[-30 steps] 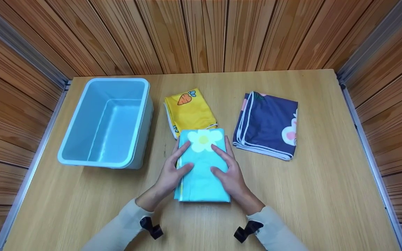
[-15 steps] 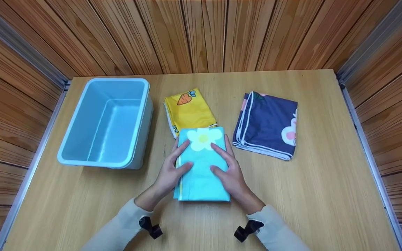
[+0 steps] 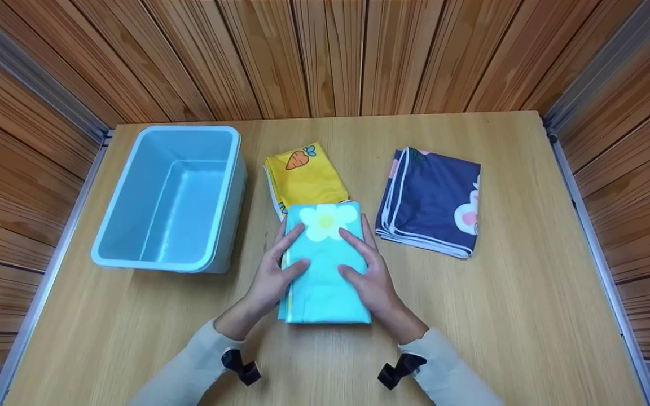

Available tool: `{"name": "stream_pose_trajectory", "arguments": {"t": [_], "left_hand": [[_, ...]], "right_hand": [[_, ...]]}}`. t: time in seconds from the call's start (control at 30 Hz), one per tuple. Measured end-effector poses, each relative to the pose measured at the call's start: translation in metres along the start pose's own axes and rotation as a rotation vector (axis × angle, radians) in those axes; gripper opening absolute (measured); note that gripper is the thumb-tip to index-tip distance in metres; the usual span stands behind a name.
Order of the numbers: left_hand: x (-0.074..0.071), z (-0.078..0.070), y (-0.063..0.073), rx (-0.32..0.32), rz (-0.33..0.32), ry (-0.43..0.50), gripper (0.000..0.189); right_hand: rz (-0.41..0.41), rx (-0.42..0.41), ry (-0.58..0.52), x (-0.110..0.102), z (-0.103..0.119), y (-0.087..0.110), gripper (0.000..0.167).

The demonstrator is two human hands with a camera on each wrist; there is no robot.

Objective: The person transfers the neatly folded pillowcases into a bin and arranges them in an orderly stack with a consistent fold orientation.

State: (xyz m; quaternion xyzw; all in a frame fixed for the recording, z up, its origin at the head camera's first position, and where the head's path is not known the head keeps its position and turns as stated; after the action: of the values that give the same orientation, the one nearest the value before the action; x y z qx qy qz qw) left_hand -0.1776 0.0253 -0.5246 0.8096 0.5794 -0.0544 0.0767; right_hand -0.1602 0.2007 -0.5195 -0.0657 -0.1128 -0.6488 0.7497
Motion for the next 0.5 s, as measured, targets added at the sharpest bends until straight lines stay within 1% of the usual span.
{"name": "stream_pose_trajectory", "arguments": {"t": [0.27,0.5], "left_hand": [[-0.003,-0.006,0.0,-0.006,0.01,0.003,0.065],[-0.007,-0.011,0.0,-0.005,0.002,0.0,0.066]], "right_hand": [[-0.003,0.009,-0.002,0.002,0.004,-0.001,0.059],[0.001,0.018,-0.003,0.005,0.008,-0.002,0.059]]}}
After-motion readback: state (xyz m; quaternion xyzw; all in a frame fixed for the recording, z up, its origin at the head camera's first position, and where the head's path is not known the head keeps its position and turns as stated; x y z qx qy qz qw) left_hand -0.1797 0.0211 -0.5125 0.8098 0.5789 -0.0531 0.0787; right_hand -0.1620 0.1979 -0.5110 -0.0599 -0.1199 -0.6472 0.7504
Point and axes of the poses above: each hand's wrist, its own y-axis away from the middle knuckle, its own x-axis out of the palm, z = x × y, the point moved 9 cm from there along -y, towards the middle knuckle, and after that the axes turned 15 degrees about -y, right-handed, at the moved point
